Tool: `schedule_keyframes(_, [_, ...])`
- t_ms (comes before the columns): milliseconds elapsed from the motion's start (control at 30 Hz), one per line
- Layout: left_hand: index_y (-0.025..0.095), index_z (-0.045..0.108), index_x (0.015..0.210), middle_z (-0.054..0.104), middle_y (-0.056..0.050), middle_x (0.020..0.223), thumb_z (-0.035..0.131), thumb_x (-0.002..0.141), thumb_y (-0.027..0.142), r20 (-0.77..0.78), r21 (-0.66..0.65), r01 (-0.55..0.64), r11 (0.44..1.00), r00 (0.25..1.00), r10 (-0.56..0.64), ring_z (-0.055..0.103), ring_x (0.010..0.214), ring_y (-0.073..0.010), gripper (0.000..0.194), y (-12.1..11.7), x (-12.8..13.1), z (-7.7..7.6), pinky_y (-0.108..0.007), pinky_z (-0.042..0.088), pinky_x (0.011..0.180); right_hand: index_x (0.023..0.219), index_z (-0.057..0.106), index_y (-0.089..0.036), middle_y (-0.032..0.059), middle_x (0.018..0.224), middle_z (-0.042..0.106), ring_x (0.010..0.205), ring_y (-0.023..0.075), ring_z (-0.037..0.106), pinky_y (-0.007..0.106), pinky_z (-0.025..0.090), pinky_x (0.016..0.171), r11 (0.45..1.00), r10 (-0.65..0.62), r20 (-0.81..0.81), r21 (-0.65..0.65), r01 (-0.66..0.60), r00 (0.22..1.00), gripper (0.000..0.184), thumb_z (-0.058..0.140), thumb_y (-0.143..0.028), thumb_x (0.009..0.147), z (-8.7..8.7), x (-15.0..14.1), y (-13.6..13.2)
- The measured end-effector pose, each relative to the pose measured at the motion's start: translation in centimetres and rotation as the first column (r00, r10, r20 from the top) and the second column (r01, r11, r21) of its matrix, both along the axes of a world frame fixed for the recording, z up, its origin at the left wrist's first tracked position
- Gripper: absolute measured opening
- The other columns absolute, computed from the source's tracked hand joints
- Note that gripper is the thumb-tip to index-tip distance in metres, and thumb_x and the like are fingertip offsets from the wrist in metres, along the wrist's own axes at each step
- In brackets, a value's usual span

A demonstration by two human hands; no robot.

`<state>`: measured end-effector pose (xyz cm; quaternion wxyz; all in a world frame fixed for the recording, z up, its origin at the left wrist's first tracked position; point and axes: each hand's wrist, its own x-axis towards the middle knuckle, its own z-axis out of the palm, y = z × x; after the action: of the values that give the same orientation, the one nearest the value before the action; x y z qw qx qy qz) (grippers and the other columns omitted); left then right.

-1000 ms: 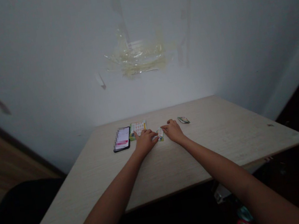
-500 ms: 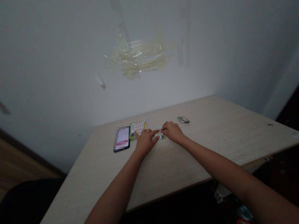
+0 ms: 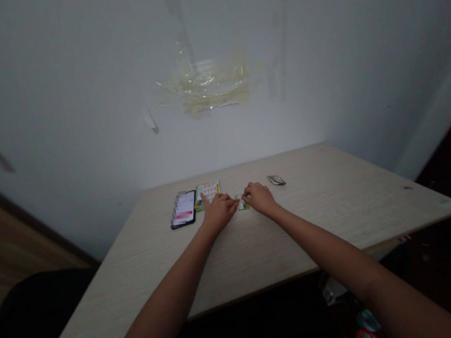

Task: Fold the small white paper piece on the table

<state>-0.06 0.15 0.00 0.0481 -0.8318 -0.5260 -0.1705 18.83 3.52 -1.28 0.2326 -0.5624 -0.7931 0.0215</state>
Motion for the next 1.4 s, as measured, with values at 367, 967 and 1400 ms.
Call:
schedule_keyframes(367, [0.037,0.073,0.111,0.070,-0.003,0.109,0.045,0.100,0.043,-0.003,-0.008,0.005,1.000,1.000,-0.005,0.053,0.117,-0.0264,0.031,0.0,-0.1,0.1,-0.080,-0.008,0.107,0.094,0.074,-0.021,0.0074,0.104,0.067,0.103,0.0228,0.058,0.031,0.043,0.087,0.999,0.020,-0.026,-0.026,-0.021,0.999,0.022,0.067,-0.040,0.087,0.2,0.3,0.0])
schedule_keyframes(967, [0.037,0.074,0.110,0.070,-0.002,0.107,0.043,0.101,0.043,0.009,-0.024,0.009,1.000,1.000,-0.009,0.054,0.116,-0.0269,0.032,0.1,-0.2,0.2,-0.081,-0.009,0.105,0.109,0.072,-0.017,0.0111,0.113,0.066,0.107,0.0231,0.060,0.033,0.044,0.096,0.981,0.190,-0.060,-0.038,-0.193,0.980,0.036,0.071,-0.043,0.084,-0.3,1.4,0.0])
schedule_keyframes(1400, [0.039,0.074,0.110,0.070,-0.003,0.108,0.044,0.101,0.045,0.003,-0.022,-0.005,1.000,1.000,0.005,0.053,0.116,-0.0270,0.032,0.0,-0.2,0.2,-0.079,-0.011,0.107,0.120,0.067,-0.018,0.0126,0.124,0.062,0.115,0.0253,0.057,0.037,0.044,0.099,0.960,0.270,-0.064,-0.054,-0.274,0.961,0.048,0.075,-0.041,0.080,-0.4,2.1,-0.4])
